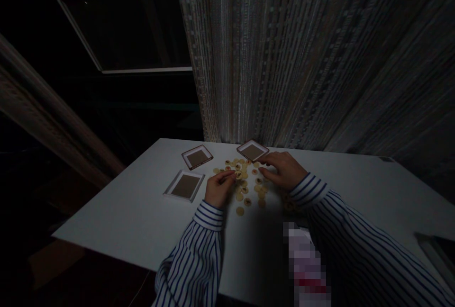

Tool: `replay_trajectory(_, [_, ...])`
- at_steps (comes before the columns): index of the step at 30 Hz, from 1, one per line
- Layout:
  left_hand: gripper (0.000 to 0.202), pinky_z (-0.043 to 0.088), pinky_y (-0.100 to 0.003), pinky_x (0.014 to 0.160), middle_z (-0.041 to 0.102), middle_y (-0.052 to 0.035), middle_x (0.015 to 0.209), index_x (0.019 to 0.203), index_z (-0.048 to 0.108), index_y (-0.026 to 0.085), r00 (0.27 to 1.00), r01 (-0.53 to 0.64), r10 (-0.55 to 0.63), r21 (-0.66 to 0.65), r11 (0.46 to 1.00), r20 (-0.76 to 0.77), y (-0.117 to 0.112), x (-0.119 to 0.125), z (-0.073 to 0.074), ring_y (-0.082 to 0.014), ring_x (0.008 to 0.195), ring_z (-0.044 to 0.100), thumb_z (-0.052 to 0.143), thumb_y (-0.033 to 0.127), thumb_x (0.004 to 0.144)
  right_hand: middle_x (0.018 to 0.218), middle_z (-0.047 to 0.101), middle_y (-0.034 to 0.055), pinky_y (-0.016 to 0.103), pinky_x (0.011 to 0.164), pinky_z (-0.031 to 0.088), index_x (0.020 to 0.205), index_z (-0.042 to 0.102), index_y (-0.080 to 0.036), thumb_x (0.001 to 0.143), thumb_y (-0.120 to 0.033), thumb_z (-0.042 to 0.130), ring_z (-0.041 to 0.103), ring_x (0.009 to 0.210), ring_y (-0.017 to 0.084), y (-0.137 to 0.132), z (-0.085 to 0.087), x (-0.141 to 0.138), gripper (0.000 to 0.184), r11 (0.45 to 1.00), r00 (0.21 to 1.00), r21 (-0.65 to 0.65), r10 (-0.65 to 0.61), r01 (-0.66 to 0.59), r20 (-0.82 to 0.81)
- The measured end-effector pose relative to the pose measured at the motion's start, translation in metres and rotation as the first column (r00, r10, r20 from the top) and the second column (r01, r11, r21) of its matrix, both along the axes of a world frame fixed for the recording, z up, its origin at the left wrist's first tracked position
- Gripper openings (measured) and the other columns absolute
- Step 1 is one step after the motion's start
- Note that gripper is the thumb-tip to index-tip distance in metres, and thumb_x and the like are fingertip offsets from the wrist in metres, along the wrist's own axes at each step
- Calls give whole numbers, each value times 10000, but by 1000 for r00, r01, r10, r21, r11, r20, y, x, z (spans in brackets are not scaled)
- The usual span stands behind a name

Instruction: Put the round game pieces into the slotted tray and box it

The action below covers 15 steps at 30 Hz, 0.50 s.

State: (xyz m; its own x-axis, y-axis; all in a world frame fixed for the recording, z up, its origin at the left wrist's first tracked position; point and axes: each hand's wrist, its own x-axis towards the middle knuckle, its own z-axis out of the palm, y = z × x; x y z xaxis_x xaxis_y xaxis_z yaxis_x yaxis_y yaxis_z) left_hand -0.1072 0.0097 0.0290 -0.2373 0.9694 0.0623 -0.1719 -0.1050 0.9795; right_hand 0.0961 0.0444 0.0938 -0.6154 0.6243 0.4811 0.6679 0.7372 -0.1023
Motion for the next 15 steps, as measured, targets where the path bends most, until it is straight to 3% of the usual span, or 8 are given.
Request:
replay_trajectory(8, [262,499,-248,656,702,-37,722,776,707,148,997,69,-67,44,997,-43,3,26,5,-134,655,626,729,309,571,833,691,79,354,728,441,929,645,-158,815,-237,470,626,763,189,-12,-7,32,223,1000,993,-10,-2,0,-121])
replay_trajectory(15, [274,493,-247,635,691,-30,656,757,705,142,992,116,-114,25,993,-46,2,52,22,-126,608,612,742,315,548,868,692,88,343,748,480,958,642,-158,824,-253,454,633,794,186,-16,-11,57,250,995,979,-100,-28,8,-201])
